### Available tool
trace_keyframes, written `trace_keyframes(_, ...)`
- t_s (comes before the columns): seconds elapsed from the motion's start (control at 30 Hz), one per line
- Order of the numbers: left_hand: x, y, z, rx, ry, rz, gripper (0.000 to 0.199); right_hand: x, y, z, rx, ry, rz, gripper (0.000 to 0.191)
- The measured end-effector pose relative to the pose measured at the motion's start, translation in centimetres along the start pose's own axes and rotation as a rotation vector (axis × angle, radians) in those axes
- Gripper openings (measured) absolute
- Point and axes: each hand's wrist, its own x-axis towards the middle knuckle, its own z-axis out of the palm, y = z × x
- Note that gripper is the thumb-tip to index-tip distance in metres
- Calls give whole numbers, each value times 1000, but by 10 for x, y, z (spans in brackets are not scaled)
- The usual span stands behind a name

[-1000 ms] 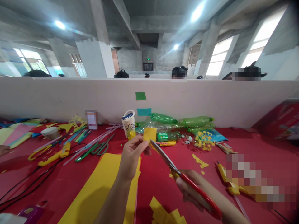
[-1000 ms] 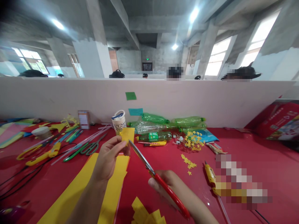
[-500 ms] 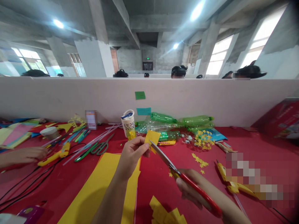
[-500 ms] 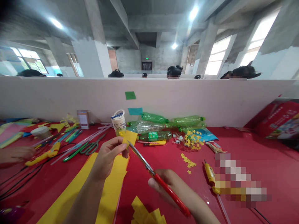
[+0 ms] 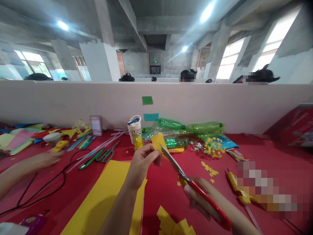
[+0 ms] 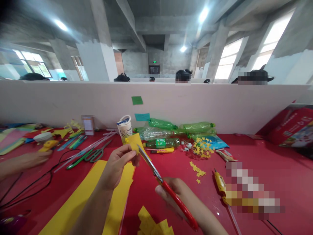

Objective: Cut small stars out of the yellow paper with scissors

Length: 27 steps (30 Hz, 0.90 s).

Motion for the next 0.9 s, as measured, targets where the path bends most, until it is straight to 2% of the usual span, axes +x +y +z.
trace_keyframes(0.17, -1, 1, -3, -11, -14, 11, 16, -5, -8, 1, -62, 30, 8, 54)
trace_keyframes(0.3, -2, 4, -7, 4, -44, 13, 17, -8, -11, 0, -151, 60, 87, 57)
trace_keyframes(0.4, -1, 6, -9, 24, -30, 11, 19, -9, -10, -2, -187, 50, 126, 56)
trace_keyframes(0.63, 0, 7, -13, 37, -35, 1, 20, -9, -15, -2, -208, 8, 122, 53)
trace_keyframes(0.9, -2, 2, -3, -21, -49, -43, 20, -2, -8, 5, -6, 16, 53, 55)
